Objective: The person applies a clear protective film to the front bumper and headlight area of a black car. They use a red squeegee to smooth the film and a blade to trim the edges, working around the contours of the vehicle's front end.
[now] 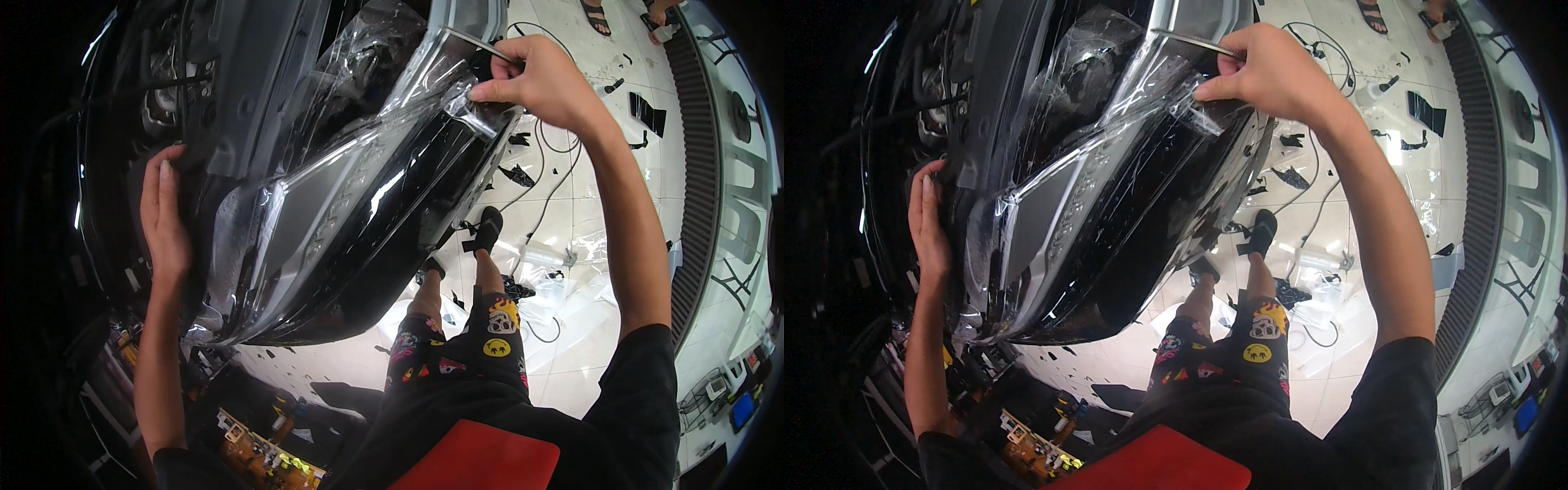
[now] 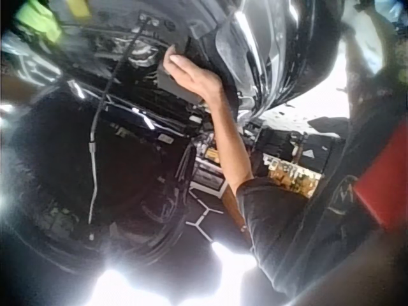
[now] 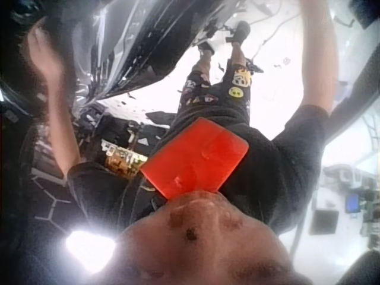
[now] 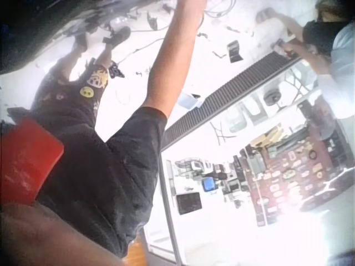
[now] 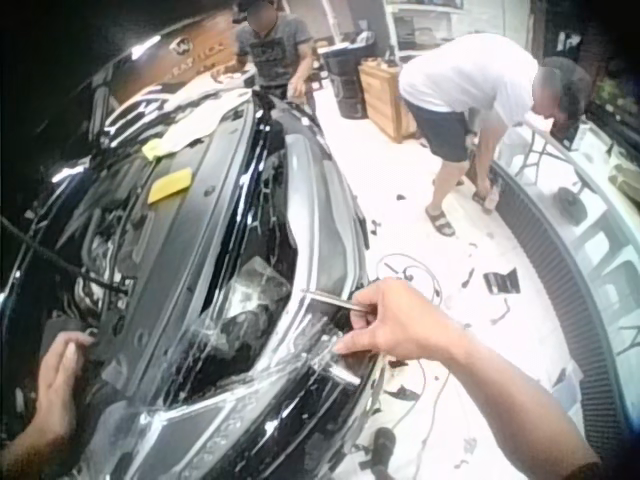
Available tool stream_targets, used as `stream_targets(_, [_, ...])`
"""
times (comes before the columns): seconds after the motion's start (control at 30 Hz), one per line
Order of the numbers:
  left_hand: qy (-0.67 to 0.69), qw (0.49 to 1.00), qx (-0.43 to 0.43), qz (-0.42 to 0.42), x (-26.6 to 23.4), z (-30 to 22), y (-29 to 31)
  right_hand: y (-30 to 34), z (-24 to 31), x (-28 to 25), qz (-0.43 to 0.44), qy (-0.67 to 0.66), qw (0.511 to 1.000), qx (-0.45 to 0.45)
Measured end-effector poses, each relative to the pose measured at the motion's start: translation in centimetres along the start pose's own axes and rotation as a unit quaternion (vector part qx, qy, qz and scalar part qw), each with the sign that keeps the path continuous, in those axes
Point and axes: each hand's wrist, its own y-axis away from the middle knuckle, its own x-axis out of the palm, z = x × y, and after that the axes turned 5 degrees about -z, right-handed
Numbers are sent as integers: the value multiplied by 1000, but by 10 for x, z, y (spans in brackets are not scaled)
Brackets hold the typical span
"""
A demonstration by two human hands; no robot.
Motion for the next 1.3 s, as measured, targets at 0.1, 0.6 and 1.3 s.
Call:
stream_targets(0.1, [-5, 1000, -6, 1, -1, -3, -1, -12, -3, -10, 32, 26, 999, 25])
stream_targets(0.6, [30, 999, -12, -18, 1, -3, 3, -46, -24, -29, 95, -88, 987, 92])
stream_targets(1.3, [-20, 999, 17, -43, -5, -7, 5, 131, -220, 58, -464, -14, 849, 252])
